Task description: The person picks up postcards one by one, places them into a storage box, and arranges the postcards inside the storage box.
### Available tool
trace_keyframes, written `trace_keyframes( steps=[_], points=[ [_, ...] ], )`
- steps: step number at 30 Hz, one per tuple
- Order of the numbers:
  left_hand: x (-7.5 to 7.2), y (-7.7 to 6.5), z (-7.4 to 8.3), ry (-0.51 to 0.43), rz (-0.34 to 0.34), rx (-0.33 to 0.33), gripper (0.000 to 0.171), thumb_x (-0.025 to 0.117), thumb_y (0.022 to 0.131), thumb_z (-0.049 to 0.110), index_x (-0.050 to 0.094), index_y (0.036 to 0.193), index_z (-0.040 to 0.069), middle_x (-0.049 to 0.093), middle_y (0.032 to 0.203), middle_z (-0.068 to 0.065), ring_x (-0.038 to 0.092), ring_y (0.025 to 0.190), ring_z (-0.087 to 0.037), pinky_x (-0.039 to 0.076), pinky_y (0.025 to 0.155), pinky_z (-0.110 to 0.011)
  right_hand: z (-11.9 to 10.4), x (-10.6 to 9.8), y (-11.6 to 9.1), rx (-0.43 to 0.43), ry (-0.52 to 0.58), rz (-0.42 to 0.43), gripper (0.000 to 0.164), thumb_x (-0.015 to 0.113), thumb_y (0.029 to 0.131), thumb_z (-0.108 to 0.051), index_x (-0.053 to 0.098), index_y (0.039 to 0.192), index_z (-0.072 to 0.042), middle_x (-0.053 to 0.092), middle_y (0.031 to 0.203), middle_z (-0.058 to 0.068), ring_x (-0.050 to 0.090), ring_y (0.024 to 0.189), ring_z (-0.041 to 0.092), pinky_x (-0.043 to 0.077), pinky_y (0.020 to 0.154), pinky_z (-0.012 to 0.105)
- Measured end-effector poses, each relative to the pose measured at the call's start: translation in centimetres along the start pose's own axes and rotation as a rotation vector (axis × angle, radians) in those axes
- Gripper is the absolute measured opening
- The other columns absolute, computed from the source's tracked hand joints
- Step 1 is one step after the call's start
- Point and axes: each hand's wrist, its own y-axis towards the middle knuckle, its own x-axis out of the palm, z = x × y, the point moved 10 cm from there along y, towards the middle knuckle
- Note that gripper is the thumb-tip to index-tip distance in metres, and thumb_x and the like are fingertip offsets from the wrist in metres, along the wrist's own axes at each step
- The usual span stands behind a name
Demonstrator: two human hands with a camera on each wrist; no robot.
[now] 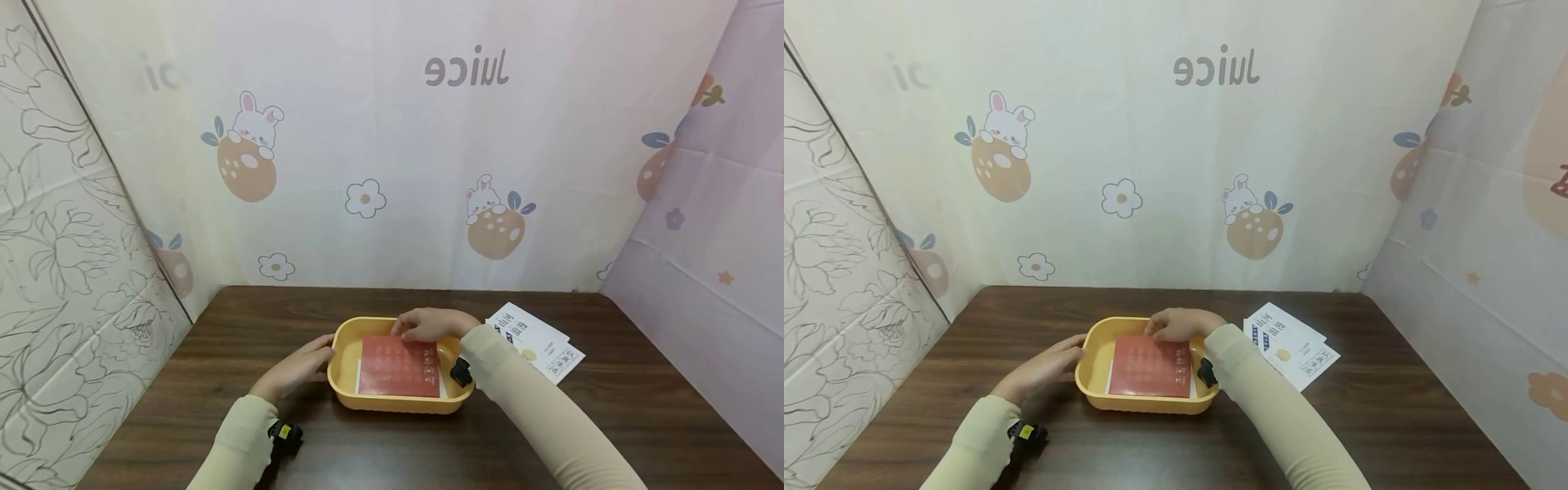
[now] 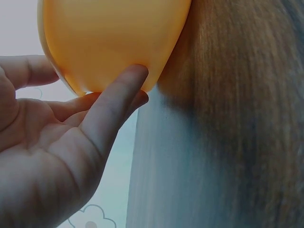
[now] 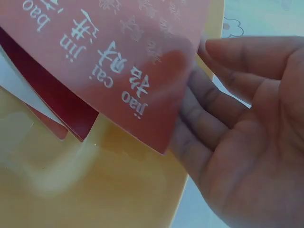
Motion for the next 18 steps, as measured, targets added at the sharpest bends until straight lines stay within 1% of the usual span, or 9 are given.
trace_keyframes(
  steps=[3, 5, 11, 13, 18],
  points=[
    [-0.1, 0.0, 0.0, 0.002, 0.003, 0.000, 0.051, 0.041, 0.107, 0.019, 0.033, 0.153, -0.002, 0.038, 0.152, -0.024, 0.045, 0.134, -0.039, 0.050, 0.098, -0.050, 0.2, 0.4, 0.1, 0.011, 0.000, -0.024, 0.021, 0.060, 0.100, -0.018, 0.068, 0.119, -0.020, 0.061, 0.117, -0.001, 0.054, 0.108, 0.020, 0.046, 0.099, 0.042],
    [-0.1, 0.0, 0.0, 0.002, -0.001, 0.004, 0.051, 0.040, 0.107, 0.019, 0.032, 0.153, -0.003, 0.038, 0.152, -0.025, 0.045, 0.134, -0.039, 0.050, 0.098, -0.050, 0.2, 0.6, 0.1, 0.010, -0.001, -0.035, 0.023, 0.061, 0.099, -0.020, 0.068, 0.121, -0.020, 0.061, 0.119, 0.000, 0.053, 0.108, 0.020, 0.046, 0.100, 0.043],
    [0.0, 0.0, 0.0, 0.002, -0.016, 0.014, 0.052, 0.039, 0.107, 0.019, 0.031, 0.153, -0.003, 0.037, 0.152, -0.026, 0.043, 0.135, -0.040, 0.049, 0.099, -0.051, 0.3, 1.0, 0.0, 0.015, -0.002, -0.053, 0.027, 0.062, 0.099, -0.022, 0.067, 0.125, -0.019, 0.061, 0.118, -0.002, 0.053, 0.106, 0.019, 0.046, 0.099, 0.042],
    [0.0, 0.0, -0.1, 0.002, -0.015, 0.010, 0.052, 0.039, 0.107, 0.019, 0.031, 0.153, -0.002, 0.037, 0.153, -0.025, 0.043, 0.135, -0.040, 0.049, 0.099, -0.051, 0.2, 1.2, 0.0, 0.010, -0.002, -0.058, 0.029, 0.062, 0.098, -0.022, 0.067, 0.127, -0.017, 0.062, 0.119, -0.001, 0.055, 0.106, 0.019, 0.047, 0.099, 0.043],
    [0.0, 0.0, -0.2, 0.010, -0.014, 0.004, 0.053, 0.039, 0.107, 0.021, 0.030, 0.154, -0.003, 0.036, 0.153, -0.026, 0.043, 0.136, -0.040, 0.050, 0.098, -0.050, 0.3, 1.3, 0.0, 0.027, -0.008, -0.070, 0.037, 0.065, 0.096, -0.025, 0.064, 0.132, -0.015, 0.063, 0.124, -0.001, 0.056, 0.115, 0.019, 0.046, 0.103, 0.044]
  ],
)
